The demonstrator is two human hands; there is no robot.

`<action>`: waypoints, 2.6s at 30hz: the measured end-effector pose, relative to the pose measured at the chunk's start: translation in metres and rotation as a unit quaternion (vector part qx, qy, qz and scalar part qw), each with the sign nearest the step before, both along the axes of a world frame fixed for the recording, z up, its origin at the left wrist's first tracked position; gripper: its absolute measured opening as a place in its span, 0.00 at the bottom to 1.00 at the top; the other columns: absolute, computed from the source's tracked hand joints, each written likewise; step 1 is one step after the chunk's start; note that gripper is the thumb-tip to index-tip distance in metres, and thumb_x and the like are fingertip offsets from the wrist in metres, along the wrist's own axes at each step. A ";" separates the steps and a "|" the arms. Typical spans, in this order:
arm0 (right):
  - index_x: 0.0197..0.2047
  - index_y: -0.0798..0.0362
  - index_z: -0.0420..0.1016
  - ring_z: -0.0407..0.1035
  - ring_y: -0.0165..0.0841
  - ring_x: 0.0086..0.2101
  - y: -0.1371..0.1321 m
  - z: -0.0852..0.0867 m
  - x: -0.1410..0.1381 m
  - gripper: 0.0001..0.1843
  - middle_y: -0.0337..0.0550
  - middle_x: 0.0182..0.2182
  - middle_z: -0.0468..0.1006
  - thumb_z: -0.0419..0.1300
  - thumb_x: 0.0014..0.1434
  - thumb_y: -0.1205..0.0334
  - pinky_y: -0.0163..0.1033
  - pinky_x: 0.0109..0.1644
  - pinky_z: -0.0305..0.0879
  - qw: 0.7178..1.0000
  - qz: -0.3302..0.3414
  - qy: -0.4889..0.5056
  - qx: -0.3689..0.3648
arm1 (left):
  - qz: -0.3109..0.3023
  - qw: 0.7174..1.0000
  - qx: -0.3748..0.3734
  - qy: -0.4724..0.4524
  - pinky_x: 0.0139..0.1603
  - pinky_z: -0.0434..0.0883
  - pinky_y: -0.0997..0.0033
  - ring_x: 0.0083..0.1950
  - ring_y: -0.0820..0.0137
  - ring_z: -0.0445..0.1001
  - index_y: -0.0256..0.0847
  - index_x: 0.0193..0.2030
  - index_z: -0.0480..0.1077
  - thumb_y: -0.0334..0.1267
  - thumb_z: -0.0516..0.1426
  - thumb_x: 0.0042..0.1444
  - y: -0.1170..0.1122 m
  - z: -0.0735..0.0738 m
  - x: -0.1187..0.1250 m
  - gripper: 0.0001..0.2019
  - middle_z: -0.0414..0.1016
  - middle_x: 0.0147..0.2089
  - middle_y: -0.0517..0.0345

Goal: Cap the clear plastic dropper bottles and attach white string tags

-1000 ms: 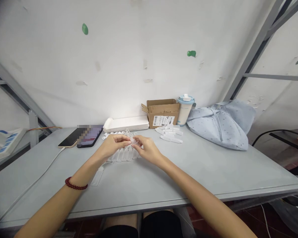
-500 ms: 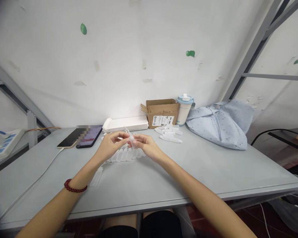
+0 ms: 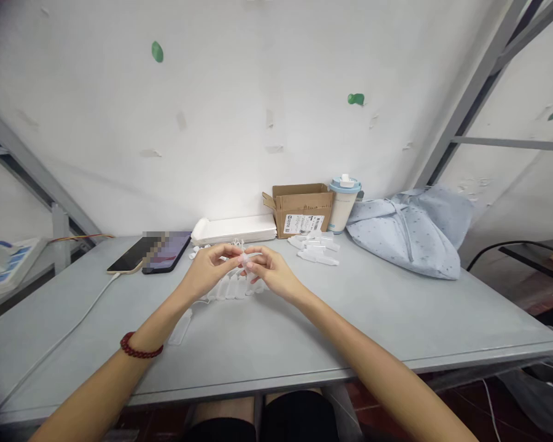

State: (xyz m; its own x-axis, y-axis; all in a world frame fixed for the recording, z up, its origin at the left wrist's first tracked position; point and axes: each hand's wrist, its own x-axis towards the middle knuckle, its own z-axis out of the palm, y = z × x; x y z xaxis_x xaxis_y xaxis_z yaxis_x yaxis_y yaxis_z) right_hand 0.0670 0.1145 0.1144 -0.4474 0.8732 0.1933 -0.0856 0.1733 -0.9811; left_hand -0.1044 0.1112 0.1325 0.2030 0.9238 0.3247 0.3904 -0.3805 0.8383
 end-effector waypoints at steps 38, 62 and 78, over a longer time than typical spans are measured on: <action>0.45 0.53 0.72 0.72 0.35 0.40 0.002 -0.006 -0.002 0.17 0.46 0.38 0.78 0.62 0.53 0.55 0.44 0.48 0.64 0.992 0.051 0.086 -0.076 | -0.078 0.935 0.228 0.259 0.50 0.67 0.56 0.52 0.59 0.64 0.42 0.50 0.65 0.35 0.59 0.50 -0.009 0.011 -0.013 0.19 0.70 0.50 0.51; 0.38 0.55 0.74 0.72 0.34 0.36 0.008 -0.006 0.002 0.10 0.45 0.34 0.78 0.59 0.54 0.59 0.41 0.42 0.64 0.999 -0.014 -0.028 -0.011 | -0.142 0.897 0.038 0.417 0.55 0.66 0.63 0.55 0.61 0.63 0.43 0.51 0.67 0.30 0.54 0.48 -0.082 0.007 -0.069 0.21 0.67 0.52 0.54; 0.36 0.55 0.74 0.72 0.32 0.33 0.009 -0.004 0.004 0.08 0.44 0.33 0.78 0.59 0.53 0.61 0.40 0.39 0.64 0.998 -0.043 -0.045 -0.018 | -0.130 0.909 0.047 0.394 0.54 0.66 0.64 0.54 0.62 0.65 0.44 0.50 0.69 0.30 0.55 0.46 -0.077 -0.001 -0.081 0.21 0.70 0.51 0.55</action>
State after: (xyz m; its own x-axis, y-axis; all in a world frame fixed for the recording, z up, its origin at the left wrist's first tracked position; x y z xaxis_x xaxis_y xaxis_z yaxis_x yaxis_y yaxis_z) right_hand 0.0706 0.1232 0.1108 -0.3854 0.9143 0.1243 0.0164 0.1415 -0.9898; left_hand -0.1849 0.0341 0.1317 0.6138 0.7872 0.0599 0.7419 -0.6011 0.2971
